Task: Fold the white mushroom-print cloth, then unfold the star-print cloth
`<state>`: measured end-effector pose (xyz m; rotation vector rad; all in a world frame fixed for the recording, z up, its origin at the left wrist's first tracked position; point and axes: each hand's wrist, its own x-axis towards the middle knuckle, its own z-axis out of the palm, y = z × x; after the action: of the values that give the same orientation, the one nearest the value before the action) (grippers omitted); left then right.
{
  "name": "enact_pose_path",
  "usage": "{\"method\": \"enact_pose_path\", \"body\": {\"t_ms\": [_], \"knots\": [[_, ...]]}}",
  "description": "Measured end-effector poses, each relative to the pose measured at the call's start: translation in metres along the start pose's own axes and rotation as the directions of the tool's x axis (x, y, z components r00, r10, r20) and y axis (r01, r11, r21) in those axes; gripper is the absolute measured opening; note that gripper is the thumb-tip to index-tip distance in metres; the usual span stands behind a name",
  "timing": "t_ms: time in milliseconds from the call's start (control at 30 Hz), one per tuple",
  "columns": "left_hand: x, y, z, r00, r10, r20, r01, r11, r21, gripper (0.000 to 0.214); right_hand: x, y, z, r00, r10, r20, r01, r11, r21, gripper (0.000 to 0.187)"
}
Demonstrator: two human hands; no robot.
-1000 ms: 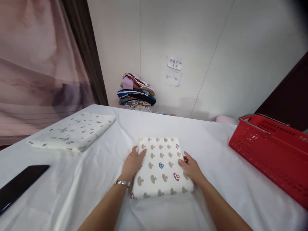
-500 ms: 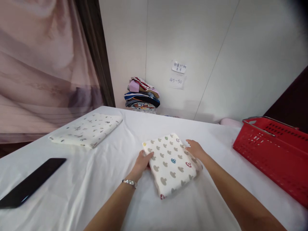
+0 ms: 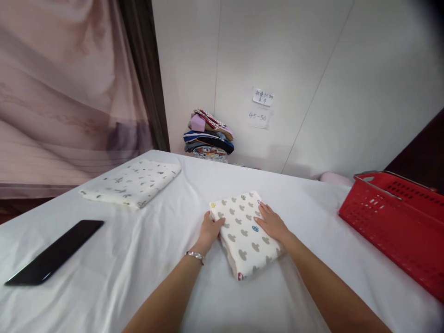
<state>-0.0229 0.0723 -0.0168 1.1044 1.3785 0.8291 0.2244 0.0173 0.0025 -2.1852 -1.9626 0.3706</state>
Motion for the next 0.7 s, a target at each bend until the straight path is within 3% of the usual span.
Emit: {"method": "enact_pose_path", "body": {"t_ms": [267,367,500,600,700], "knots": [[-0.005,0.004,-0.004,1.0,-0.011,-0.007,0.011,1.0,-0.027,0.084,-0.008,0.002,-0.007,0.999,0.033,0.037,-0.036,0.997,0.075,0.061],[-0.008,0.007,-0.006,1.0,-0.015,0.009,0.015,0.999,-0.049,0.083,-0.032,0.007,-0.003,0.989,0.114,-0.093,-0.108,0.992,0.066,0.054],[-0.011,0.012,-0.007,0.998,-0.024,0.054,0.029,0.995,-0.092,0.082,-0.078,0.018,0.017,0.915,0.309,-0.261,-0.25,0.939,0.237,0.061],[-0.012,0.016,-0.009,0.993,-0.049,0.109,0.065,0.987,-0.146,0.079,-0.105,0.023,0.03,0.83,0.487,-0.271,-0.348,0.833,0.43,0.073],[-0.013,0.02,-0.014,0.983,-0.065,0.171,0.102,0.971,-0.215,0.074,-0.115,0.023,0.036,0.771,0.581,-0.259,-0.372,0.742,0.558,0.081]]}}
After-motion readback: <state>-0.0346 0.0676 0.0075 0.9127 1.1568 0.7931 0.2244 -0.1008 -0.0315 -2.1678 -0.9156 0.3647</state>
